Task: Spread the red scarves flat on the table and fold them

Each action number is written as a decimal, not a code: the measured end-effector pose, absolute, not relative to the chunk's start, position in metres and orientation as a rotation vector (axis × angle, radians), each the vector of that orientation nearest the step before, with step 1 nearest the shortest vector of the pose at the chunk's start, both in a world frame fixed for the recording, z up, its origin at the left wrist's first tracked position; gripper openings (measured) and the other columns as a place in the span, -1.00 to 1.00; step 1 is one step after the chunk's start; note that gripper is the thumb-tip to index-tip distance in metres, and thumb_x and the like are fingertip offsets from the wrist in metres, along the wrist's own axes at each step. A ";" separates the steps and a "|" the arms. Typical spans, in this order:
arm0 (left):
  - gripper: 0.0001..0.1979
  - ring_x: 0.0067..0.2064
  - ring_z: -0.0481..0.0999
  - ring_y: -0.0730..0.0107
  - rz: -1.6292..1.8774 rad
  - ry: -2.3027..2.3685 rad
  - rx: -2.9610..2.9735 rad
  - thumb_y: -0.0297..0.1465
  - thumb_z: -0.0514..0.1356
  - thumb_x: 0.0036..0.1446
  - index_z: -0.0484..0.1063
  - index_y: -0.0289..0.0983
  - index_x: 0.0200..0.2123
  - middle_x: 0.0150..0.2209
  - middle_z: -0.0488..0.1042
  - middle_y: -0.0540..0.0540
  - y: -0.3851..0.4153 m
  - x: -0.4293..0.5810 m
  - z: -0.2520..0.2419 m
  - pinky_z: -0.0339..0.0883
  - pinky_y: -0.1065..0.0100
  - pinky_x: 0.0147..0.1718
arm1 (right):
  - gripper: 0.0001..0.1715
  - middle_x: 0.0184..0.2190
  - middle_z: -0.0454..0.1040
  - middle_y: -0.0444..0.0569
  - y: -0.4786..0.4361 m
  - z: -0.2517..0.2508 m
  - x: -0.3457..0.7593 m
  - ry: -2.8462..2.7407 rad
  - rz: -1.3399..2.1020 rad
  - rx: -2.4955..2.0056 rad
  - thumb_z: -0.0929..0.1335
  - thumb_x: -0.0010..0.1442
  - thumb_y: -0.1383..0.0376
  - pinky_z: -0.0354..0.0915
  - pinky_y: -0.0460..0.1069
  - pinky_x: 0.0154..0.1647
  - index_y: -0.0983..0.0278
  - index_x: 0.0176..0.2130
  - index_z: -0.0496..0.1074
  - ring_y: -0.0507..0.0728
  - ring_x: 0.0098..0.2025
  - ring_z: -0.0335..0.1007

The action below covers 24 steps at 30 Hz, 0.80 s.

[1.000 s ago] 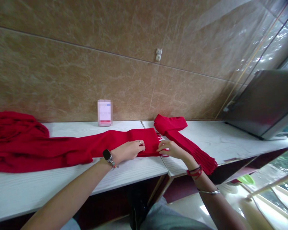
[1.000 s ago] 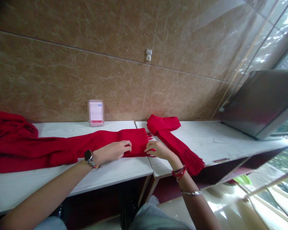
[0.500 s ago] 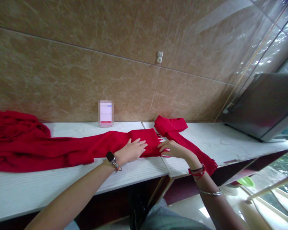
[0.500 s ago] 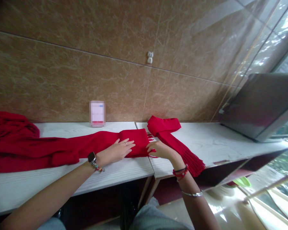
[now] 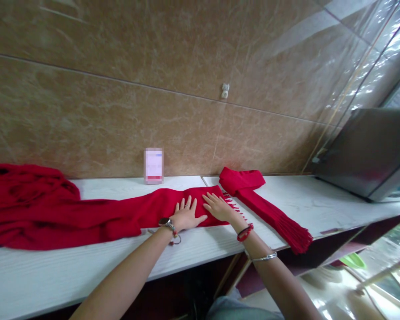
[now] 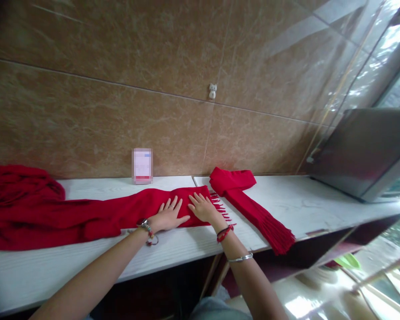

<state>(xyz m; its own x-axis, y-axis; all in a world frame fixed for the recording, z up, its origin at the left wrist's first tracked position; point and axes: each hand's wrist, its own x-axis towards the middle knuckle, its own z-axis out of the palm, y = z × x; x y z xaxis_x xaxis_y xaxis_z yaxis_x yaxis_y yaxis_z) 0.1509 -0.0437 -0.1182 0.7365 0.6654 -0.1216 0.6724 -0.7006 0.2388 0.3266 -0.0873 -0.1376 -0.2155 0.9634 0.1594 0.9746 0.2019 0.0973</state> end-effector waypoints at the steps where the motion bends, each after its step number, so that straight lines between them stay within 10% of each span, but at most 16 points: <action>1: -0.10 0.24 -0.34 -0.07 -0.035 1.066 2.665 0.14 -0.21 0.01 -0.27 -0.37 0.24 0.25 -0.37 -0.30 -0.044 0.150 -0.119 -0.27 -0.05 0.11 | -0.61 0.16 0.12 0.10 -0.089 -0.141 0.331 -2.409 -0.296 -1.923 0.15 0.23 0.30 0.02 0.29 0.08 0.20 0.05 0.24 0.25 0.19 -0.03; 11: -0.19 0.25 -0.35 -0.02 0.144 1.192 2.625 0.06 -0.34 0.08 -0.25 -0.38 0.24 0.26 -0.33 -0.21 -0.019 0.137 -0.115 -0.32 -0.10 0.11 | -0.45 0.20 0.00 0.18 -0.044 -0.125 0.311 -2.120 -0.285 -2.074 0.06 0.26 0.19 -0.01 0.24 0.11 0.34 0.19 0.01 0.26 0.23 -0.16; 24: -0.19 0.22 -0.33 -0.25 0.061 1.370 2.572 0.13 -0.26 0.01 -0.11 -0.22 0.23 0.27 -0.27 -0.20 0.001 0.127 -0.132 -0.34 -0.29 0.02 | -0.54 0.14 0.11 0.27 -0.048 -0.131 0.342 -2.105 -0.325 -2.249 0.07 0.26 0.29 -0.01 0.29 0.09 0.39 0.09 0.18 0.27 0.20 -0.07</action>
<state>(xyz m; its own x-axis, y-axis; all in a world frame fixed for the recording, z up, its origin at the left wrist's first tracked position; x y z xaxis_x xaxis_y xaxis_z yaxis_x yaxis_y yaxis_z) 0.1266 0.0008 -0.1317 0.5629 0.8236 -0.0694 0.8142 -0.5381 0.2182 0.3422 -0.0476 -0.1315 0.0547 0.9818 0.1819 0.9910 -0.0757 0.1105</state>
